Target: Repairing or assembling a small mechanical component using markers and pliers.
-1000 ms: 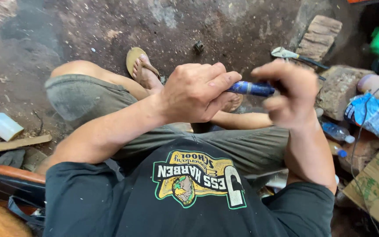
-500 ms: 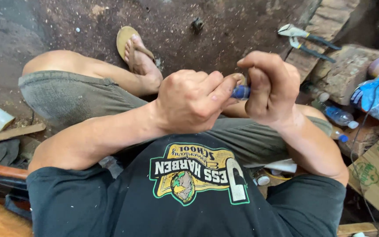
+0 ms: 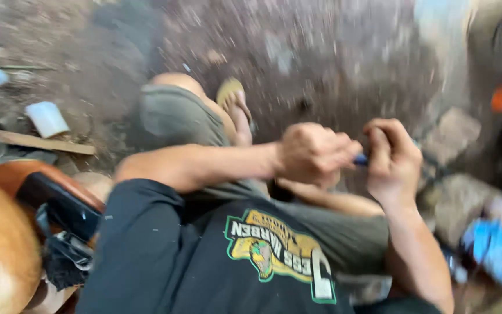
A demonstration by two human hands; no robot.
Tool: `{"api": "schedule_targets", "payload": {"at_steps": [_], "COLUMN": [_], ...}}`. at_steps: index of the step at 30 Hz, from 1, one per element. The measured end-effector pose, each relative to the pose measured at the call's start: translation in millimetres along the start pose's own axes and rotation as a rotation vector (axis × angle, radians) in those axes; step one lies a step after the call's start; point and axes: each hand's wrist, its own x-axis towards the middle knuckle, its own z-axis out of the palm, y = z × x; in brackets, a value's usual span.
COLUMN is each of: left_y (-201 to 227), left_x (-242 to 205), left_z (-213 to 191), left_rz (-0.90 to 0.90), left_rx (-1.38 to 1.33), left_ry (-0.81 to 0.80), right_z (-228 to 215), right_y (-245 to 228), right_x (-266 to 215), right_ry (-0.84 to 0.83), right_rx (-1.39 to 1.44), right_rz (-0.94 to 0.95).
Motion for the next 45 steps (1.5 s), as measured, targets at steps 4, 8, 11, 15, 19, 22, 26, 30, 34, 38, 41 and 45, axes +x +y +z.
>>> {"api": "schedule_targets", "payload": {"at_steps": [4,8,11,15,19,22,26,30,34,38,41,45], "left_y": [7.9,-0.7,-16.9,-44.9,-83.4,-108.7,-105.1,-18.3,41.0,77.6,75.1,65.2], "left_x": [19.3,26.5,34.5,47.8,70.4,89.8,101.1,133.2,154.3,185.0,180.9,165.8], "left_z": [-11.5,-31.8,-30.8,-18.1,1.7,16.2,20.4,-101.7,-216.0,-357.4,-439.2,-527.8], "left_rz": [-0.158,-0.374,-0.497,-0.466,-0.453,-0.374,-0.702,-0.663,-0.816,-0.963,-0.999,-1.052], "left_rx": [-0.166,-0.484,-0.687,-0.757,-0.287,-0.198,-0.287,-0.287,-0.220,-0.025,-0.005,0.201], "left_ry": [0.038,0.188,0.226,0.290,0.322,0.414,0.288,0.382,0.321,0.406,0.548,0.649], "right_z": [-36.8,-78.3,-84.0,-53.6,-15.1,14.6,42.3,-17.9,-99.0,-152.2,-149.8,-114.3], "right_y": [-11.6,31.1,108.5,228.1,239.1,214.8,192.0,109.0,7.3,54.1,-67.1,-231.0], "right_x": [6.3,2.9,34.1,79.1,131.2,147.0,100.7,56.0,63.3,142.8,196.0,254.0], "right_ry": [0.086,0.215,0.339,0.088,-0.246,-0.332,-0.278,-0.353,-0.382,-0.844,-0.417,-0.297], "right_rx": [0.228,0.781,0.638,0.533,0.546,0.457,0.665,0.612,0.351,-0.613,0.168,0.464], "right_rz": [0.099,-0.118,0.208,0.425,0.493,0.513,0.628,0.733,0.989,-0.097,0.421,0.484]}}
